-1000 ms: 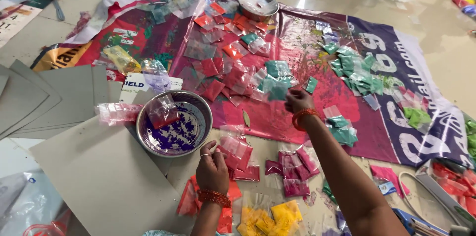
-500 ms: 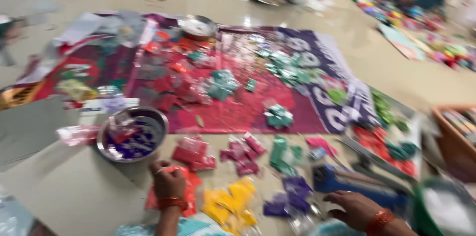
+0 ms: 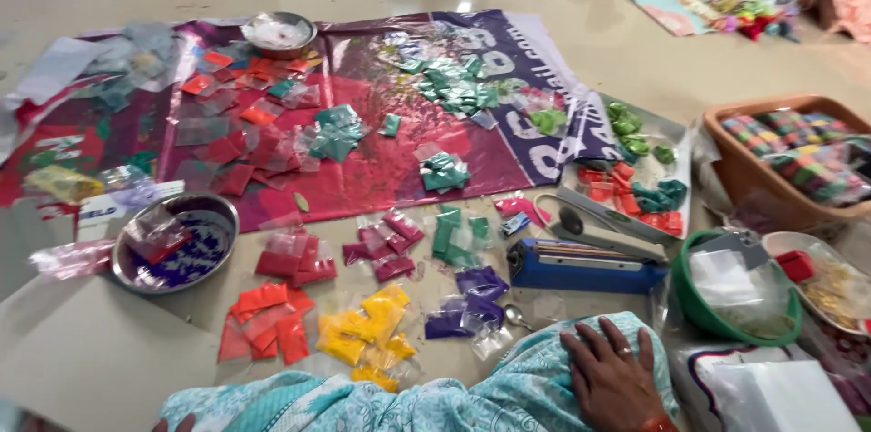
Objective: Sealing small plastic bags containing colored powders using a heat sealer.
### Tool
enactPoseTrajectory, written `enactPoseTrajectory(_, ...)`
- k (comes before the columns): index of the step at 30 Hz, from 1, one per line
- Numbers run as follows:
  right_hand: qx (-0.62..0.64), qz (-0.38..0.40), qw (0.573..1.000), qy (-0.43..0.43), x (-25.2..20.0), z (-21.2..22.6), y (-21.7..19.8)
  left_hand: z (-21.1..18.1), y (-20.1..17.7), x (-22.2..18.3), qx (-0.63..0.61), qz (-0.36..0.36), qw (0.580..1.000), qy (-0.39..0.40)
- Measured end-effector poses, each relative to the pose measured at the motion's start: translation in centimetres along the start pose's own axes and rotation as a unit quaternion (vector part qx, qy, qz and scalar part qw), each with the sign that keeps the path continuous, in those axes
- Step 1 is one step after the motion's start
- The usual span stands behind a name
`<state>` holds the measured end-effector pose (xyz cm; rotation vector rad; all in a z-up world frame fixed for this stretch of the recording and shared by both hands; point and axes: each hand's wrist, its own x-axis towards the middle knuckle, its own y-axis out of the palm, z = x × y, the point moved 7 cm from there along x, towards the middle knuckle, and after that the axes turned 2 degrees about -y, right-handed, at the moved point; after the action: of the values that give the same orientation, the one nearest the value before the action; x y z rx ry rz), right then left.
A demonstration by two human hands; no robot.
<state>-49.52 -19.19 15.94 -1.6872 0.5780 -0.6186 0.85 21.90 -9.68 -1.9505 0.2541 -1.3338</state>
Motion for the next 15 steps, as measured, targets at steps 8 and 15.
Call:
enactPoseTrajectory(8, 0.265, 0.096, 0.958, -0.051, 17.9, 3.4, 6.0, -6.8, -8.6, 4.3, 0.191, 0.072, 0.943, -0.264)
enactPoseTrajectory(15, 0.304, 0.039, 0.95, -0.062, 40.0, 6.0, 17.9, -5.6, -7.8, 3.4, 0.128, 0.027, 0.965, -0.225)
